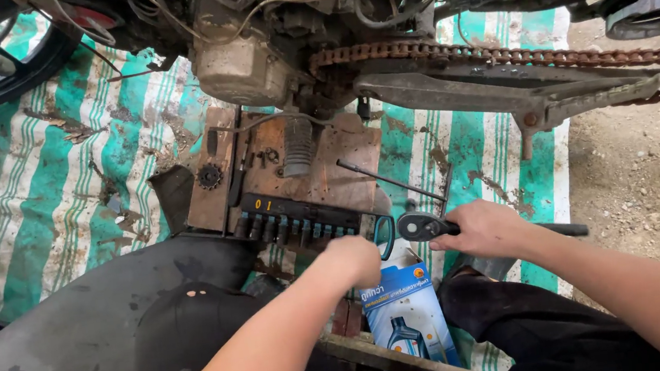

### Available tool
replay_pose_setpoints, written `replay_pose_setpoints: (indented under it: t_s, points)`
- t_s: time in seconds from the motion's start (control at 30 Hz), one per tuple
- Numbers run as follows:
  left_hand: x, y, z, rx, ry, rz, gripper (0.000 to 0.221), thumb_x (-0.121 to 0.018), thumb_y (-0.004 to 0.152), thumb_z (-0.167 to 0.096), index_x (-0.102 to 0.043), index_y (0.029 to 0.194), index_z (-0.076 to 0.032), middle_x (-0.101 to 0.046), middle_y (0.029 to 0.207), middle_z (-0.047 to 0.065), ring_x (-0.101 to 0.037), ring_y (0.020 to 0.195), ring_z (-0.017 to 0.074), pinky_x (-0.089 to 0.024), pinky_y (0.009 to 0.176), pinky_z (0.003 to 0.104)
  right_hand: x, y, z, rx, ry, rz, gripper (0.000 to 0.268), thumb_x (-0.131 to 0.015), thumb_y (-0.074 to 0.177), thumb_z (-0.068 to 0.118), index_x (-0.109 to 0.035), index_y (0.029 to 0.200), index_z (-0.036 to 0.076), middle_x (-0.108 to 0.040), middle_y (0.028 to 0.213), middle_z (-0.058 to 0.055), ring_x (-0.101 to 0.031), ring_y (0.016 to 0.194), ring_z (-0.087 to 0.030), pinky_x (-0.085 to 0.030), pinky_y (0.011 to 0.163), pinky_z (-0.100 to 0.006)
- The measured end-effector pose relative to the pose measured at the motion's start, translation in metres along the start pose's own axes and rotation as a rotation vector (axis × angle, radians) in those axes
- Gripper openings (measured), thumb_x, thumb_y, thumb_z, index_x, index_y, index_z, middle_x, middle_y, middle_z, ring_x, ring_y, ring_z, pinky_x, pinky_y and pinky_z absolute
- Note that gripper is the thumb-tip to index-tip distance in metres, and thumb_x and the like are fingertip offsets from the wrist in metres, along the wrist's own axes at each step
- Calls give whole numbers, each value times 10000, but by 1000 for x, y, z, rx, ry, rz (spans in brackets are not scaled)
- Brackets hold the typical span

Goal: Using a socket wrench to loosen or tighten bolts on a motorcycle engine

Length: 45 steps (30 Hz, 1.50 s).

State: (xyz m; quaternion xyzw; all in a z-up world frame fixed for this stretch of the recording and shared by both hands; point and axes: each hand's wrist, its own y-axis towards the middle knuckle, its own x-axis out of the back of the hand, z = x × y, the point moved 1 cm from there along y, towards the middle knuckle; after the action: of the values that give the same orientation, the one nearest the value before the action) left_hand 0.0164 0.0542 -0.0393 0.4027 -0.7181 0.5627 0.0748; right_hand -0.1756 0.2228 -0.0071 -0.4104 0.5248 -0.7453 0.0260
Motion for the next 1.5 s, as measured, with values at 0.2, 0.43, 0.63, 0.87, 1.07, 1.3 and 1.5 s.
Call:
replay_pose_setpoints:
  t_s: [0.2, 0.43, 0.63, 0.87, 1.07, 1.3, 1.5]
  points:
    - [-20, 6, -9, -52, 69, 29, 320, -651, 874, -148, -872, 1043, 10, -823, 942, 211, -830, 923, 405, -679, 796, 595, -29, 25, -28, 49, -221, 132, 729, -755, 805, 849, -843, 1071, 177, -852, 1131, -137, -800, 1212, -322, -650, 1001, -492]
    - [-18, 8, -19, -108, 55, 42, 434, -729, 933, -324, -842, 1202, -3, -818, 1049, 228, -814, 1005, 444, -653, 819, 698, -73, 54, -60, 67, -444, 236, 704, -738, 759, 925, -856, 1028, 285, -853, 1128, -9, -798, 1202, -255, -650, 992, -481]
    - [-18, 12, -22, -153, 83, 46, 425, -728, 973, -356, -842, 1184, -4, -815, 1030, 223, -811, 987, 429, -660, 792, 696, -93, 59, -60, 85, -408, 293, 767, -750, 852, 813, -781, 1268, 170, -815, 1339, -96, -746, 1343, -307, -625, 1095, -513]
    - [-14, 10, -22, -139, 97, 0, 377, -744, 979, -355, -855, 1118, -23, -819, 972, 187, -821, 942, 393, -672, 782, 668, -128, 79, -65, 106, -477, 273, 640, -825, 842, 732, -843, 1155, 174, -849, 1193, -63, -800, 1210, -291, -660, 985, -496]
    - [-13, 9, -21, -150, 97, -2, 394, -744, 982, -370, -856, 1133, -24, -821, 986, 188, -820, 965, 394, -667, 802, 684, -115, 70, -57, 142, -427, 302, 677, -816, 901, 679, -806, 1234, 89, -830, 1269, -135, -780, 1257, -346, -653, 1013, -512]
    - [-23, 10, -30, -62, 199, 192, 470, -701, 992, -371, -819, 1256, -1, -813, 1161, 221, -788, 1124, 431, -628, 896, 730, -87, 50, -33, 153, -412, 305, 685, -811, 937, 628, -786, 1280, 36, -809, 1347, -171, -750, 1325, -361, -644, 1057, -512]
    - [1, -50, -54, -81, 414, 609, 737, -507, 1109, -565, -450, 1738, -186, -484, 1742, 95, -514, 1550, 390, -521, 1187, 606, -38, 30, -17, 22, -404, 205, 571, -723, 1005, 671, -673, 1298, 183, -802, 1227, -44, -795, 1084, -265, -650, 899, -437]
